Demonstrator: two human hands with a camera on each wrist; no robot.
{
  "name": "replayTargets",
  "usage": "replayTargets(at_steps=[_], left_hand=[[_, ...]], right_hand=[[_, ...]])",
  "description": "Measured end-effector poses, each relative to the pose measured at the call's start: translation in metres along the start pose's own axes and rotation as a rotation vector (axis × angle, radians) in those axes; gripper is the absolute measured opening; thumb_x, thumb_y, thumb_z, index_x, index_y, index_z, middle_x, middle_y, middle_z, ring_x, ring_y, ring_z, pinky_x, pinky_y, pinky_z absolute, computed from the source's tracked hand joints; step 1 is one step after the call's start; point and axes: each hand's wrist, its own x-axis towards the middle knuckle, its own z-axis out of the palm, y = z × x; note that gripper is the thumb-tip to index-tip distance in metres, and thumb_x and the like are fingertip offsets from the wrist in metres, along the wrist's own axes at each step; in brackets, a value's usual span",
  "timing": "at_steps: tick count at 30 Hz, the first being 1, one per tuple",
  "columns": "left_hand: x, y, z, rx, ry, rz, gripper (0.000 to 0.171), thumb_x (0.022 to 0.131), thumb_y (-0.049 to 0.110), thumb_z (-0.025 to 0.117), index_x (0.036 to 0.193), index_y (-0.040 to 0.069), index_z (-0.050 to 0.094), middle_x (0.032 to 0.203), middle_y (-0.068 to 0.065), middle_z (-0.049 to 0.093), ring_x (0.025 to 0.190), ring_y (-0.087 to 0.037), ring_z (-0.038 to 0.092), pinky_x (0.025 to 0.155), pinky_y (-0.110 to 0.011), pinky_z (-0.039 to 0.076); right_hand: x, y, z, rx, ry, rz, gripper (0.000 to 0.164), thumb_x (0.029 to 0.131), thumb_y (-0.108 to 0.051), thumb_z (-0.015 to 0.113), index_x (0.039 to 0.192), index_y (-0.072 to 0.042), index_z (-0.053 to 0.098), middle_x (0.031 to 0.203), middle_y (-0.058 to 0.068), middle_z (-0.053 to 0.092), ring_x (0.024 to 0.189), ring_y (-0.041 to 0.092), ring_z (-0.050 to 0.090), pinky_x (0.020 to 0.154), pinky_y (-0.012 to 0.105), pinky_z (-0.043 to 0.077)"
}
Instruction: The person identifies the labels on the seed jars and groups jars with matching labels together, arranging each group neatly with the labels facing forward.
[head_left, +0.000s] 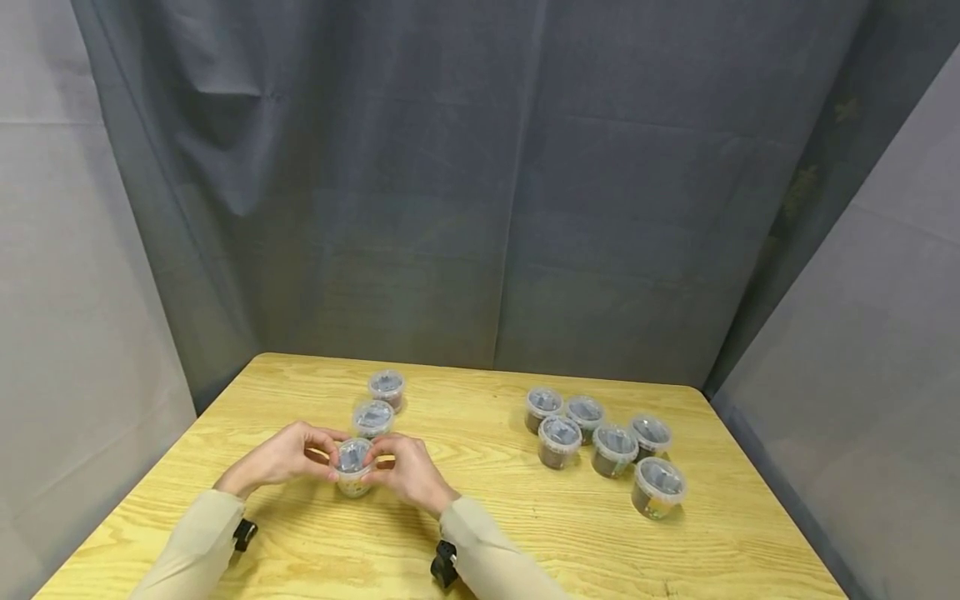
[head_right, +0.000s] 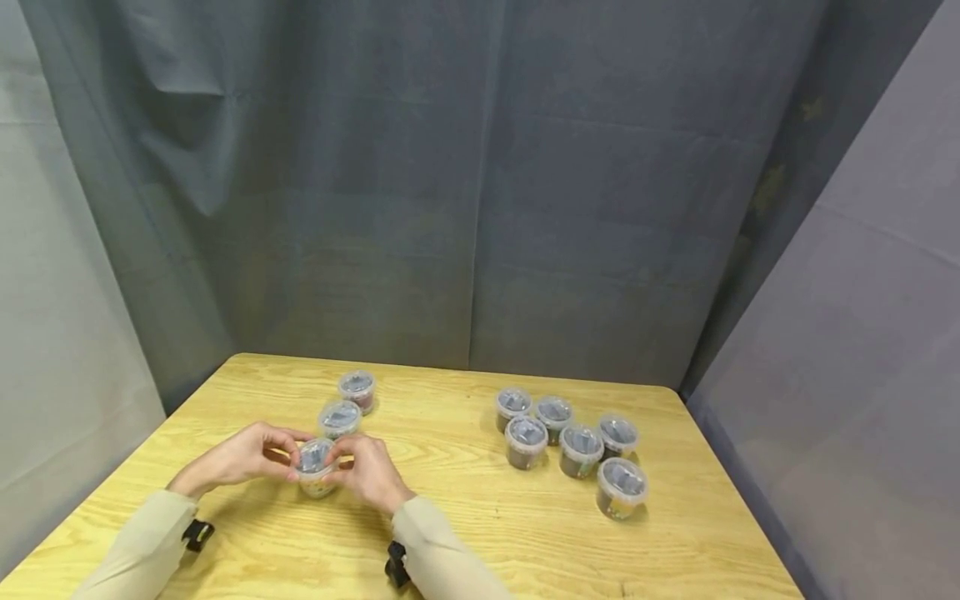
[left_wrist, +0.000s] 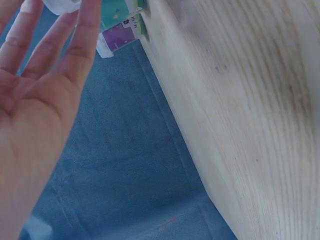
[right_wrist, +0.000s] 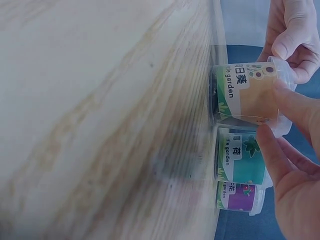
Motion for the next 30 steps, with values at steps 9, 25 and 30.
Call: replayTargets(at_steps=[9, 25, 30], left_hand=[[0.0001, -0.0012, 0.0002, -0.014, -0.005, -0.012, 0.017, 0.081, 0.019, 0.081, 0.082, 0.006, 0.069, 0.136, -0.032, 0.053, 0.124, -0.048, 0.053, 0.091, -0.036, 0.057], [-0.0018, -0.0017, -0.0008, -0.041, -0.023, -0.013, 0.015, 0.083, 0.017, 0.078, 0.085, 0.005, 0.07, 0.139, -0.031, 0.05, 0.132, -0.052, 0.042, 0.092, -0.034, 0.057], [-0.0023, -0.0028, 0.0001, -0.043, -0.024, -0.023, 0.015, 0.085, 0.017, 0.077, 0.085, 0.005, 0.069, 0.141, -0.031, 0.049, 0.133, -0.052, 0.041, 0.093, -0.033, 0.057]], right_hand=[[-0.0018, -0.0005, -0.0007, -0.005, -0.003, -0.002, 0.014, 0.079, -0.005, 0.08, 0.09, -0.005, 0.071, 0.118, 0.007, 0.065, 0.108, 0.012, 0.062, 0.084, 0.021, 0.058], [-0.0021, -0.0013, 0.0007, -0.018, 0.018, -0.002, 0.016, 0.078, -0.008, 0.081, 0.09, -0.006, 0.072, 0.111, 0.004, 0.065, 0.104, 0.009, 0.062, 0.08, 0.015, 0.056], [-0.0034, -0.0027, 0.0008, -0.031, 0.026, 0.008, 0.017, 0.078, -0.009, 0.082, 0.091, -0.006, 0.072, 0.108, 0.001, 0.065, 0.103, 0.007, 0.061, 0.081, 0.018, 0.057]])
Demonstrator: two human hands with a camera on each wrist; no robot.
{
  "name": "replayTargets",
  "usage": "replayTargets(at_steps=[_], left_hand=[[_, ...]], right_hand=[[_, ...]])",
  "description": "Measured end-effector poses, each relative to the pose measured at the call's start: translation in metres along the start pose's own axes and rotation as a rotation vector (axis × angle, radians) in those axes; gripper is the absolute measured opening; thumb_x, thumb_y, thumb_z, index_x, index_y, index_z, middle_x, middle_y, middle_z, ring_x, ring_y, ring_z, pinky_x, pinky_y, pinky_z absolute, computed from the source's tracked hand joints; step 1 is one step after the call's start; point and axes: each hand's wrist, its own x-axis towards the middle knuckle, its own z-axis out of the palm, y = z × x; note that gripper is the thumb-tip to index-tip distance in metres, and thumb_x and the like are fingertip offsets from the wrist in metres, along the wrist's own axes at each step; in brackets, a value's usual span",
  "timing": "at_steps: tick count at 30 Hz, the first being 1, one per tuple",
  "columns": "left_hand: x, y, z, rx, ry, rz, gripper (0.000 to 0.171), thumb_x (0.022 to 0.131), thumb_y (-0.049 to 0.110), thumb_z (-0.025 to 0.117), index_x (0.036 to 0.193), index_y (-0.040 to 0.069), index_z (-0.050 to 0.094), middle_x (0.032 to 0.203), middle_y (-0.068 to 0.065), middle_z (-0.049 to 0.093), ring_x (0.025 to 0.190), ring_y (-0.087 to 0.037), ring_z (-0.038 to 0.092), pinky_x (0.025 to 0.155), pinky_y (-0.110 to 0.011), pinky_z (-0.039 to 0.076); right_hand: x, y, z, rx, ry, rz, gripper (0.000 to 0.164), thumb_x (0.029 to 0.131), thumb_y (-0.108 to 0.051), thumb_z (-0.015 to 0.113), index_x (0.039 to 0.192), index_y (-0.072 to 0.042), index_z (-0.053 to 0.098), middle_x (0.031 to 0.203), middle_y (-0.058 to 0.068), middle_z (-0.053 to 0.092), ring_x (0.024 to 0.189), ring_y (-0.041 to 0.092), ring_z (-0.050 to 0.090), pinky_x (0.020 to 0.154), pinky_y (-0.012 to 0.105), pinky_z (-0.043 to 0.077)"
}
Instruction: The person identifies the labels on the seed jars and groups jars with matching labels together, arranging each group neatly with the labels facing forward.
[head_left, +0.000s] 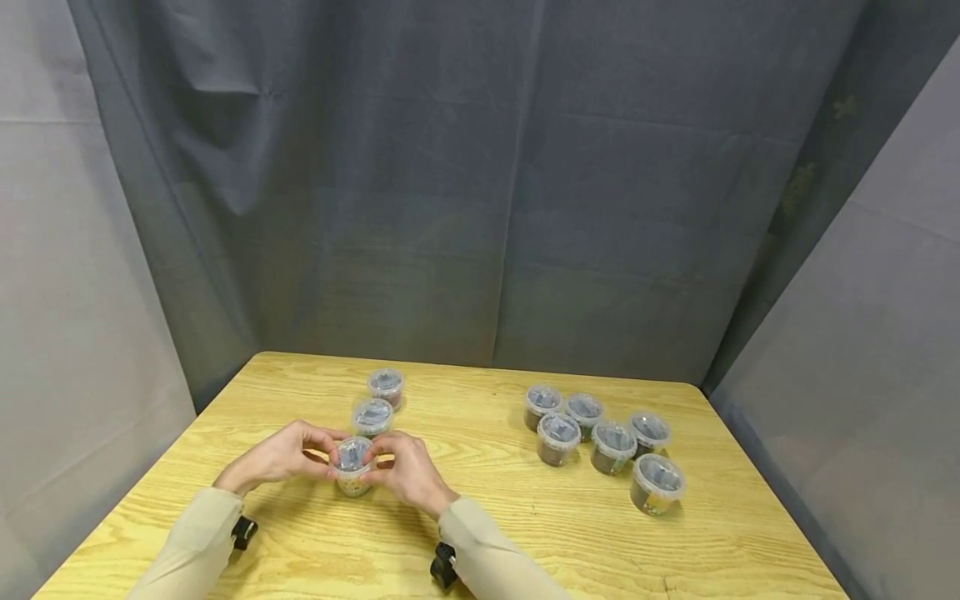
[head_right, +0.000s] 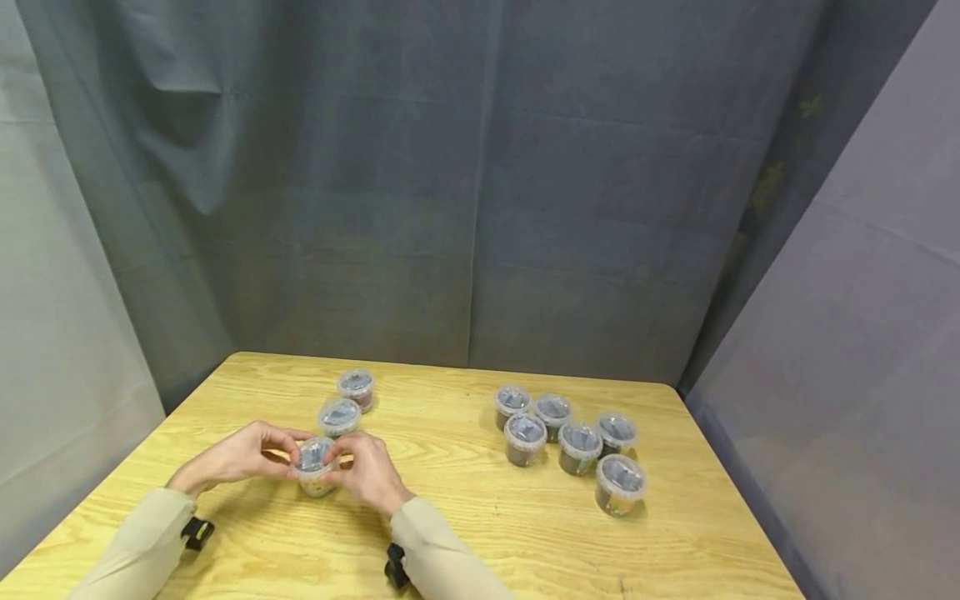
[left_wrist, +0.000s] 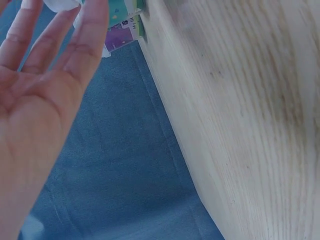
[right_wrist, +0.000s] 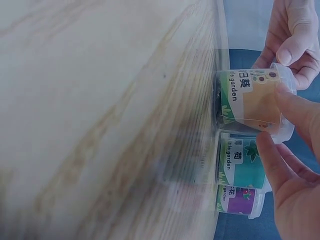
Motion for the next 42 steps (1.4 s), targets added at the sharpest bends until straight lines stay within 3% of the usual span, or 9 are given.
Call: replayTargets(at_steps=[7, 13, 16, 22, 26, 32, 42], left_hand=[[0.001, -0.002, 0.0, 0.003, -0.002, 0.003, 0.015, 0.086, 0.018, 0.076, 0.086, 0.005, 0.069, 0.141, -0.031, 0.048, 0.133, -0.051, 0.041, 0.095, -0.037, 0.056], [0.002, 0.001, 0.002, 0.07, 0.047, -0.028, 0.013, 0.089, 0.022, 0.073, 0.095, 0.011, 0.073, 0.141, -0.025, 0.052, 0.129, -0.046, 0.048, 0.095, -0.043, 0.054], [0.005, 0.007, 0.006, 0.116, 0.151, -0.069, 0.018, 0.09, 0.028, 0.071, 0.1, 0.014, 0.074, 0.135, -0.021, 0.059, 0.123, -0.039, 0.056, 0.092, -0.04, 0.055], [0.015, 0.021, 0.017, 0.244, 0.422, -0.095, 0.021, 0.092, 0.029, 0.07, 0.103, 0.011, 0.074, 0.109, -0.007, 0.072, 0.101, -0.022, 0.067, 0.087, -0.039, 0.058], [0.021, 0.029, 0.03, 0.322, 0.511, -0.072, 0.021, 0.093, 0.025, 0.069, 0.105, 0.009, 0.074, 0.106, -0.006, 0.073, 0.099, -0.025, 0.068, 0.087, -0.045, 0.057], [0.03, 0.042, 0.05, 0.424, 0.505, -0.04, 0.032, 0.093, 0.025, 0.068, 0.118, 0.005, 0.069, 0.12, -0.013, 0.069, 0.111, -0.035, 0.064, 0.091, -0.054, 0.053], [0.054, 0.062, 0.076, 0.478, 0.45, 0.037, 0.036, 0.091, 0.028, 0.071, 0.121, 0.008, 0.067, 0.123, -0.01, 0.068, 0.114, -0.032, 0.063, 0.093, -0.05, 0.055]], right_hand=[[-0.002, -0.002, 0.0, -0.025, 0.017, 0.004, 0.017, 0.078, -0.011, 0.082, 0.092, -0.009, 0.072, 0.109, 0.001, 0.065, 0.104, 0.009, 0.061, 0.081, 0.018, 0.057], [-0.005, -0.003, -0.003, -0.073, 0.019, -0.001, 0.032, 0.079, -0.019, 0.083, 0.107, -0.01, 0.07, 0.118, 0.003, 0.066, 0.11, 0.019, 0.062, 0.083, 0.02, 0.057], [-0.007, -0.002, -0.008, -0.098, 0.033, 0.004, 0.039, 0.081, -0.024, 0.082, 0.115, -0.012, 0.068, 0.122, 0.002, 0.065, 0.114, 0.023, 0.061, 0.088, 0.026, 0.057], [-0.011, 0.002, -0.028, -0.206, 0.125, -0.016, 0.032, 0.088, -0.022, 0.074, 0.118, -0.012, 0.068, 0.121, 0.002, 0.067, 0.116, 0.021, 0.062, 0.094, 0.036, 0.055], [-0.016, 0.006, -0.04, -0.33, 0.173, -0.006, 0.029, 0.091, -0.02, 0.071, 0.119, -0.012, 0.069, 0.122, 0.003, 0.068, 0.116, 0.022, 0.062, 0.097, 0.038, 0.054], [-0.025, 0.007, -0.056, -0.458, 0.211, 0.053, 0.031, 0.091, -0.024, 0.07, 0.12, -0.014, 0.068, 0.126, 0.004, 0.067, 0.116, 0.023, 0.063, 0.095, 0.04, 0.055], [-0.037, 0.016, -0.081, -0.605, 0.278, 0.064, 0.033, 0.089, -0.024, 0.073, 0.119, -0.011, 0.069, 0.126, 0.009, 0.066, 0.114, 0.028, 0.064, 0.088, 0.045, 0.057]])
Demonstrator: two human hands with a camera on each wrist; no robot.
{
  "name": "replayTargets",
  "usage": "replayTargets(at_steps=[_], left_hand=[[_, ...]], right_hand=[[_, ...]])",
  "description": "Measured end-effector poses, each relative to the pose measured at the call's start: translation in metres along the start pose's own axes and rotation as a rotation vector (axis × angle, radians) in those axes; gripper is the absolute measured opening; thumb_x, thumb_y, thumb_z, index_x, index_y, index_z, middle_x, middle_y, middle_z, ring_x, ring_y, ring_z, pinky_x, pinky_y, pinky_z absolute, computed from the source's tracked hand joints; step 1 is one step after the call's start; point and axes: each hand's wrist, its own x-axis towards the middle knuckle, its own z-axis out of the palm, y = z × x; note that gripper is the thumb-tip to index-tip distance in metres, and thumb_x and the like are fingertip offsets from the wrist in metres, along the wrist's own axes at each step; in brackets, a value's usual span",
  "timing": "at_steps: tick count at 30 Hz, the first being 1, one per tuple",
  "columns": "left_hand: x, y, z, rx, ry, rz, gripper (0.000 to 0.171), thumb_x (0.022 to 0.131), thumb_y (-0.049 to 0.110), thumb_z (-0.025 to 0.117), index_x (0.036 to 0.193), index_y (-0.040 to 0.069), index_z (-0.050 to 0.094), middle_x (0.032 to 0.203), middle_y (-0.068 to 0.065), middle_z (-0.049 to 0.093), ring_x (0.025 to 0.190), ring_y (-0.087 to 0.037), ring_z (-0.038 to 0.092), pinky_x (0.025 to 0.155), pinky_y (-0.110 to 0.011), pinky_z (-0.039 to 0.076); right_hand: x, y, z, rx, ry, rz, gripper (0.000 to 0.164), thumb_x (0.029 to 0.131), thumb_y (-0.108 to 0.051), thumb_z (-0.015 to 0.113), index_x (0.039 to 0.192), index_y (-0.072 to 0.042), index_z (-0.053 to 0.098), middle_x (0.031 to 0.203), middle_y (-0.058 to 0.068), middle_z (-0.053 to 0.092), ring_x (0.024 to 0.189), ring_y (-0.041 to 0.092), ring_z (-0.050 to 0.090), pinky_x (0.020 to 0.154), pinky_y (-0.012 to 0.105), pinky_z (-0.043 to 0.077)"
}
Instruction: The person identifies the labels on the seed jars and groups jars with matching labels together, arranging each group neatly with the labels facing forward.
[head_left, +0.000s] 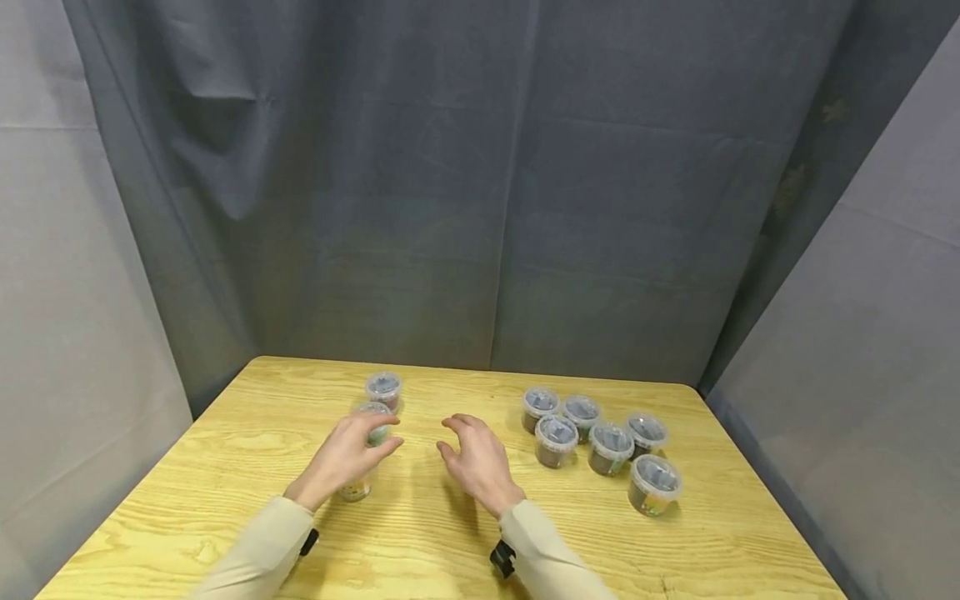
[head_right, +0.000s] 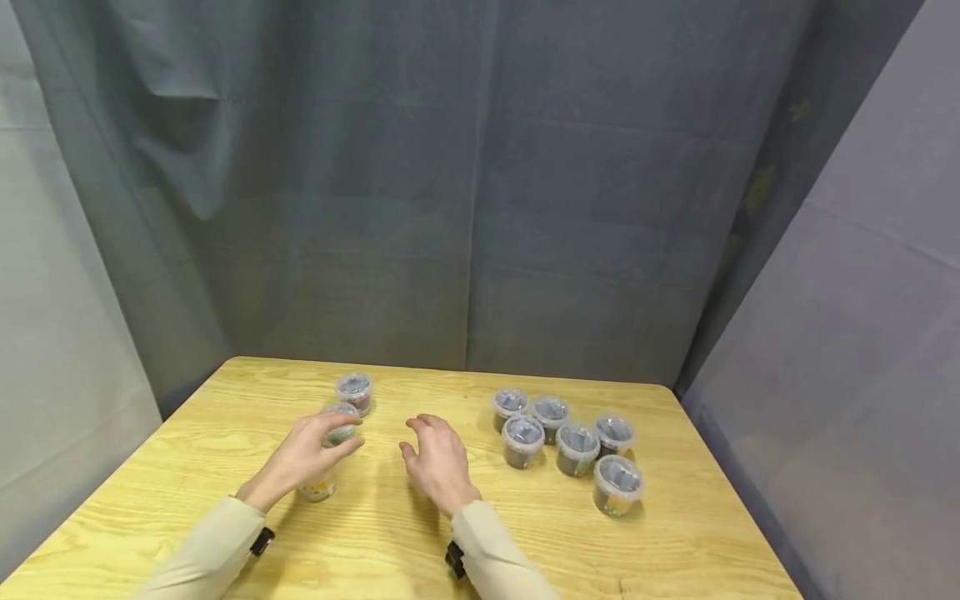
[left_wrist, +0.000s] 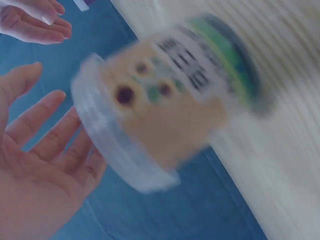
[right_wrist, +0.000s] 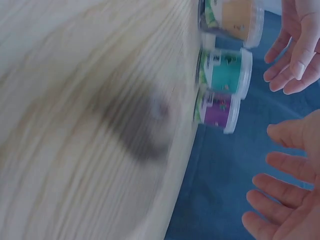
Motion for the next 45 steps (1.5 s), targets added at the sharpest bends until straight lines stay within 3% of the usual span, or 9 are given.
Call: replayTargets(at_steps=[9, 13, 21, 32, 36, 40, 45], left_hand=[[0.016, 0.036, 0.026, 0.014, 0.037, -0.013, 0.03, 0.089, 0.025, 0.074, 0.113, 0.008, 0.071, 0.115, -0.008, 0.071, 0.108, -0.027, 0.067, 0.09, -0.043, 0.056], [0.024, 0.048, 0.039, 0.014, 0.034, 0.003, 0.028, 0.09, 0.025, 0.072, 0.112, 0.007, 0.071, 0.113, -0.009, 0.072, 0.107, -0.026, 0.067, 0.09, -0.043, 0.056], [0.037, 0.063, 0.065, -0.028, -0.015, 0.018, 0.028, 0.093, 0.029, 0.068, 0.114, 0.01, 0.071, 0.114, -0.007, 0.072, 0.104, -0.026, 0.069, 0.083, -0.041, 0.058], [0.063, 0.078, 0.104, -0.151, -0.132, 0.134, 0.018, 0.094, 0.015, 0.066, 0.109, 0.01, 0.072, 0.108, -0.007, 0.073, 0.096, -0.021, 0.069, 0.079, -0.026, 0.057], [0.072, 0.083, 0.117, -0.149, -0.17, 0.158, 0.018, 0.094, 0.016, 0.066, 0.111, 0.011, 0.072, 0.109, -0.006, 0.073, 0.096, -0.018, 0.069, 0.081, -0.023, 0.056], [0.081, 0.089, 0.126, -0.139, -0.183, 0.18, 0.021, 0.094, 0.017, 0.066, 0.113, 0.01, 0.071, 0.113, -0.008, 0.072, 0.095, -0.017, 0.069, 0.08, -0.021, 0.055], [0.088, 0.095, 0.136, -0.16, -0.213, 0.187, 0.038, 0.094, 0.016, 0.066, 0.131, 0.008, 0.062, 0.128, -0.008, 0.066, 0.102, -0.023, 0.068, 0.084, -0.022, 0.055]], right_hand=[[-0.006, 0.036, -0.02, 0.004, 0.038, 0.006, 0.026, 0.088, -0.012, 0.073, 0.113, -0.004, 0.07, 0.117, 0.013, 0.068, 0.105, 0.031, 0.066, 0.086, 0.044, 0.058], [-0.009, 0.05, -0.03, 0.011, 0.069, 0.046, 0.022, 0.089, -0.009, 0.071, 0.111, -0.005, 0.071, 0.116, 0.013, 0.069, 0.104, 0.031, 0.067, 0.084, 0.044, 0.058], [-0.013, 0.077, -0.049, -0.029, 0.146, 0.114, 0.016, 0.087, -0.005, 0.071, 0.103, -0.003, 0.073, 0.106, 0.013, 0.072, 0.093, 0.03, 0.068, 0.076, 0.044, 0.059], [-0.022, 0.107, -0.067, -0.021, 0.089, 0.234, 0.016, 0.09, -0.01, 0.068, 0.103, -0.004, 0.075, 0.11, 0.013, 0.071, 0.077, 0.023, 0.067, 0.063, 0.037, 0.053], [-0.025, 0.116, -0.071, 0.017, 0.092, 0.289, 0.023, 0.09, -0.012, 0.069, 0.109, -0.001, 0.073, 0.118, 0.019, 0.068, 0.096, 0.034, 0.068, 0.077, 0.045, 0.057], [-0.027, 0.123, -0.072, 0.066, 0.099, 0.32, 0.03, 0.089, -0.015, 0.071, 0.114, 0.002, 0.071, 0.125, 0.023, 0.064, 0.114, 0.041, 0.061, 0.094, 0.054, 0.051], [-0.028, 0.129, -0.074, 0.113, 0.102, 0.366, 0.035, 0.089, -0.019, 0.072, 0.117, 0.001, 0.07, 0.126, 0.022, 0.064, 0.102, 0.037, 0.064, 0.087, 0.054, 0.051]])
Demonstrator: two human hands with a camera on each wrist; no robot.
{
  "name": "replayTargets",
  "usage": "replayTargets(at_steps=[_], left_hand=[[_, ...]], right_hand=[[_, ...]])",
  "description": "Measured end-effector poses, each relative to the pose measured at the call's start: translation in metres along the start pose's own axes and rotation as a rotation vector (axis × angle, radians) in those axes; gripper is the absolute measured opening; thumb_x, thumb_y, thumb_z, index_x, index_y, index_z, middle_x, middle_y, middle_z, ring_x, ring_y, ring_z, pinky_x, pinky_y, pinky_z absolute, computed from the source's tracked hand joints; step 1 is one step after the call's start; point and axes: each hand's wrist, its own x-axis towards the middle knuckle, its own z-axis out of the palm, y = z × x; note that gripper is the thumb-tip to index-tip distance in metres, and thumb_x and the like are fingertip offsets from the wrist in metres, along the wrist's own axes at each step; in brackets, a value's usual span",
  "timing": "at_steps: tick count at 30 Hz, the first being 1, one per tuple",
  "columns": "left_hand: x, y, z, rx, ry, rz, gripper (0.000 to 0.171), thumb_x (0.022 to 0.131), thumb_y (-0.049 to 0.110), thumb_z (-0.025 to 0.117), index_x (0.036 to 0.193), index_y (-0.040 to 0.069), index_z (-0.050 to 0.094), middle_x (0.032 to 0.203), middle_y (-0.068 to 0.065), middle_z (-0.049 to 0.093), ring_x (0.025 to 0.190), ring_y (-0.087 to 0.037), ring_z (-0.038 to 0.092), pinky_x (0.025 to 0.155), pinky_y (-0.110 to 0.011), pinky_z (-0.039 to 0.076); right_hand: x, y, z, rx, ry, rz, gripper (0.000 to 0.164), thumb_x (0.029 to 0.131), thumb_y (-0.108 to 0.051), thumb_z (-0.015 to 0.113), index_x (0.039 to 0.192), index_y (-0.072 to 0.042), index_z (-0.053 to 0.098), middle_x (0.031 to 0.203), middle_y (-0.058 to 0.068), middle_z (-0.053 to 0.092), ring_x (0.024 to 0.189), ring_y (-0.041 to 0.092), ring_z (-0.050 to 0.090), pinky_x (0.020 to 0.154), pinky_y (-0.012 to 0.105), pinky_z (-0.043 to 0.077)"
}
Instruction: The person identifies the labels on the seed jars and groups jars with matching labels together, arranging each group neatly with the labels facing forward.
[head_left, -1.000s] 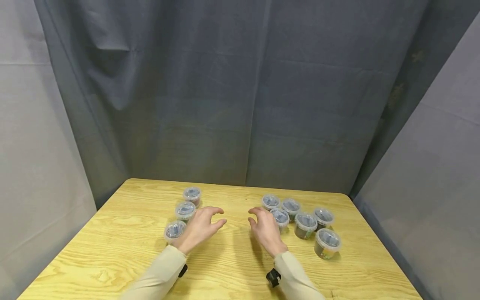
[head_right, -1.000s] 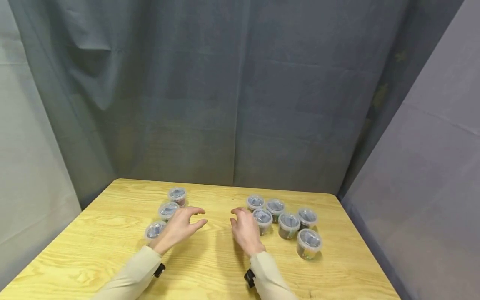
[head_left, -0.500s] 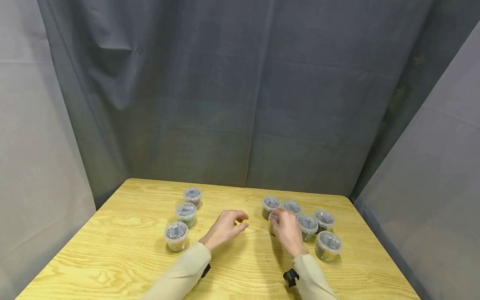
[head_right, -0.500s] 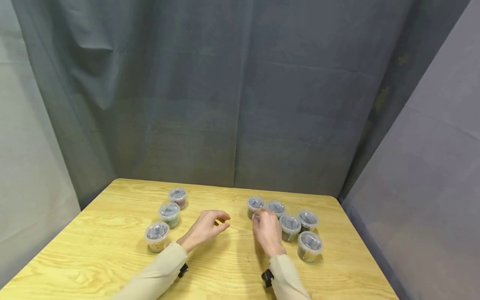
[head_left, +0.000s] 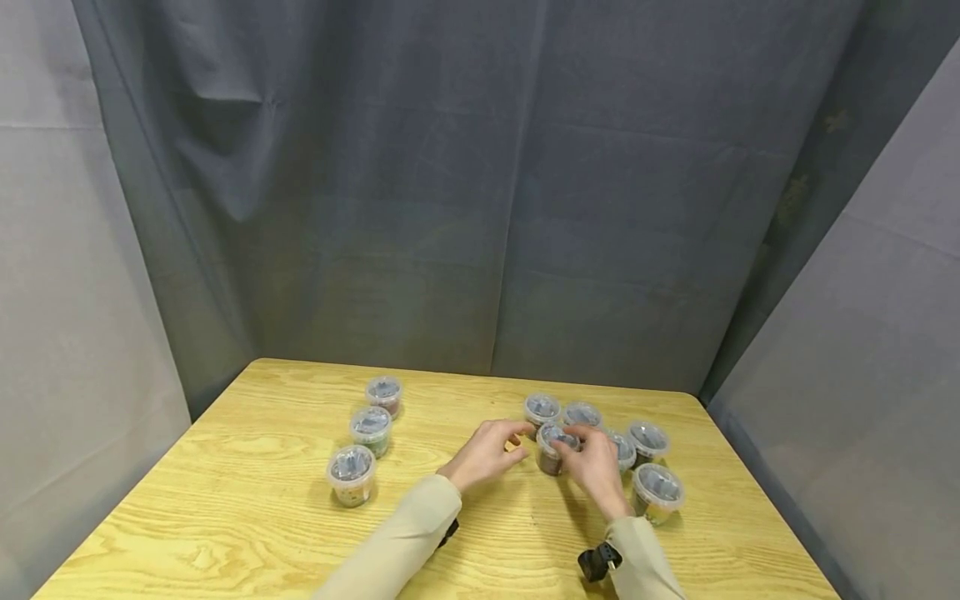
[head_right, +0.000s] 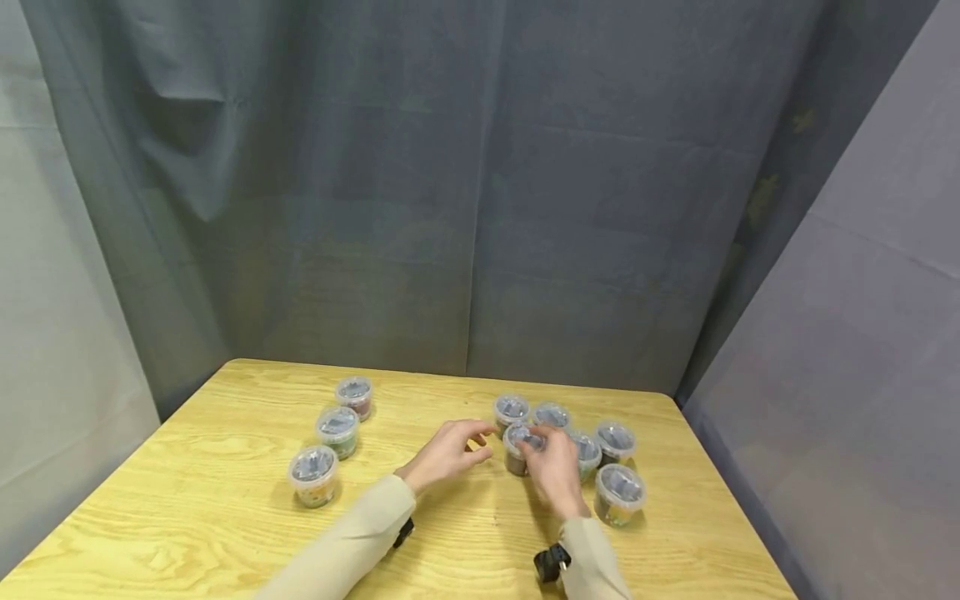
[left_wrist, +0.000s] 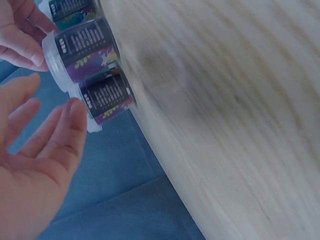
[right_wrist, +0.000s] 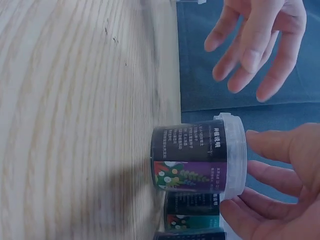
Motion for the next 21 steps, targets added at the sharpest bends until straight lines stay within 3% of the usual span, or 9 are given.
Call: replayTargets(at_steps=[5, 8, 11, 13, 16, 21], left_hand=[[0.0014, 0.0012, 0.0085, 0.061, -0.064, 0.017, 0.057, 0.092, 0.017, 0.069, 0.144, 0.01, 0.048, 0.138, -0.01, 0.057, 0.109, -0.028, 0.065, 0.089, -0.026, 0.055], [0.0009, 0.003, 0.0105, 0.105, -0.091, 0.016, 0.054, 0.093, 0.018, 0.068, 0.143, 0.012, 0.05, 0.141, -0.012, 0.054, 0.12, -0.027, 0.06, 0.098, -0.032, 0.053], [0.0009, 0.0052, 0.0109, 0.127, -0.097, 0.004, 0.044, 0.095, 0.02, 0.066, 0.137, 0.014, 0.057, 0.142, -0.011, 0.054, 0.127, -0.024, 0.055, 0.105, -0.036, 0.049], [0.0014, 0.006, 0.0107, 0.116, -0.092, -0.01, 0.036, 0.095, 0.02, 0.065, 0.131, 0.014, 0.062, 0.139, -0.008, 0.057, 0.129, -0.023, 0.054, 0.107, -0.038, 0.047], [0.0019, 0.0057, 0.0105, 0.074, -0.077, -0.042, 0.029, 0.095, 0.019, 0.065, 0.124, 0.015, 0.066, 0.135, -0.005, 0.06, 0.124, -0.023, 0.057, 0.104, -0.037, 0.049], [-0.0002, 0.0056, 0.0098, -0.004, -0.028, -0.099, 0.02, 0.092, 0.018, 0.069, 0.112, 0.015, 0.069, 0.125, -0.003, 0.065, 0.112, -0.025, 0.062, 0.092, -0.035, 0.054]], right_hand=[[-0.0006, 0.0025, -0.0018, 0.017, -0.034, 0.042, 0.038, 0.087, -0.024, 0.074, 0.118, -0.002, 0.07, 0.119, 0.019, 0.068, 0.076, 0.02, 0.061, 0.066, 0.037, 0.05], [-0.0013, 0.0025, -0.002, 0.035, -0.076, 0.065, 0.042, 0.085, -0.027, 0.077, 0.118, -0.002, 0.07, 0.103, 0.017, 0.072, 0.064, 0.015, 0.057, 0.056, 0.03, 0.046], [-0.002, 0.0025, -0.0015, 0.049, -0.112, 0.063, 0.044, 0.084, -0.028, 0.079, 0.118, -0.002, 0.069, 0.101, 0.017, 0.072, 0.068, 0.019, 0.063, 0.057, 0.032, 0.052], [-0.0021, 0.0028, -0.0009, 0.062, -0.132, 0.054, 0.044, 0.083, -0.027, 0.079, 0.118, -0.003, 0.069, 0.11, 0.018, 0.071, 0.082, 0.025, 0.069, 0.066, 0.037, 0.058], [-0.0013, 0.0041, 0.0011, 0.098, -0.173, 0.05, 0.042, 0.082, -0.023, 0.08, 0.119, -0.006, 0.069, 0.121, 0.019, 0.067, 0.099, 0.032, 0.069, 0.079, 0.044, 0.06], [0.0007, 0.0072, 0.0067, 0.179, -0.223, 0.045, 0.03, 0.078, -0.014, 0.083, 0.104, -0.009, 0.07, 0.113, 0.01, 0.07, 0.098, 0.026, 0.069, 0.081, 0.04, 0.06]])
